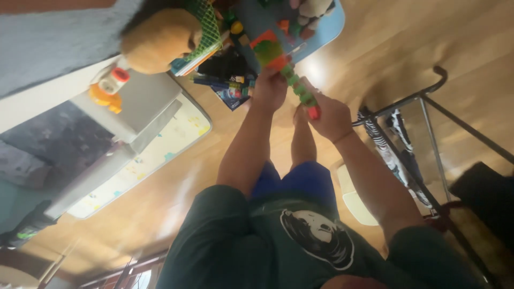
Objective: Assembling and connecting plastic toy building blocks.
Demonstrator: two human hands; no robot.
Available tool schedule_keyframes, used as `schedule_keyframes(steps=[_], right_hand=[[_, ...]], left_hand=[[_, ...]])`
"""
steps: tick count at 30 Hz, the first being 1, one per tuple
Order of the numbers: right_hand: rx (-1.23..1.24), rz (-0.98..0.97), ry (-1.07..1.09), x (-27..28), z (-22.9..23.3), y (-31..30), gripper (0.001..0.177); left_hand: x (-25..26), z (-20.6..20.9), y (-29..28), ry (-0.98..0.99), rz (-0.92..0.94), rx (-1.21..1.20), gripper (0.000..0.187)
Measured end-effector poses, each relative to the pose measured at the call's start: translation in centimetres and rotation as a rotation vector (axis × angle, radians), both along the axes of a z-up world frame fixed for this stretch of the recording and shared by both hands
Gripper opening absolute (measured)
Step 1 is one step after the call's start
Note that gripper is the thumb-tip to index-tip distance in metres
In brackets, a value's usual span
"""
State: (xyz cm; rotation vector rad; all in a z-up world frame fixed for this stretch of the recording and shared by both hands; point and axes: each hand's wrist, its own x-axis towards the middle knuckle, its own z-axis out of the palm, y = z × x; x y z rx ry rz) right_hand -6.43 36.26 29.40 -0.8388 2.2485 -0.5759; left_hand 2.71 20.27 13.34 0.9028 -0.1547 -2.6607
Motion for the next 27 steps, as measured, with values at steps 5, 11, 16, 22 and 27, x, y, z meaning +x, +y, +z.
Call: schedule_keyframes(steps=[5, 11, 16, 22, 27], right_hand=[[-0.141, -0.117, 0.017, 2.5, 10.5, 4.3, 0.048], [-0.306, -0.179, 0.087, 5.0, 20.6, 5.7, 0.039], [-0.374, -0.225, 0.097, 6.5, 26.5, 5.5, 0.041], [-0.377, -0.231, 0.222, 8.2, 28.3, 6.6, 0.041], [-0.456, -0.205, 0.335, 9.6, 29.6, 7.0, 0.040]], left_hand=[[2.0, 8.7, 1.7, -0.028, -0.081, 0.127, 0.042], [2.0, 21.0, 3.0, 0.107, -0.155, -0.057, 0.044], [1.9, 27.9, 3.4, 0.264, -0.200, -0.165, 0.041], [2.0, 35.0, 4.3, 0.344, -0.184, -0.296, 0.042], [1.8, 36.0, 5.2, 0.348, -0.162, -0.297, 0.043]])
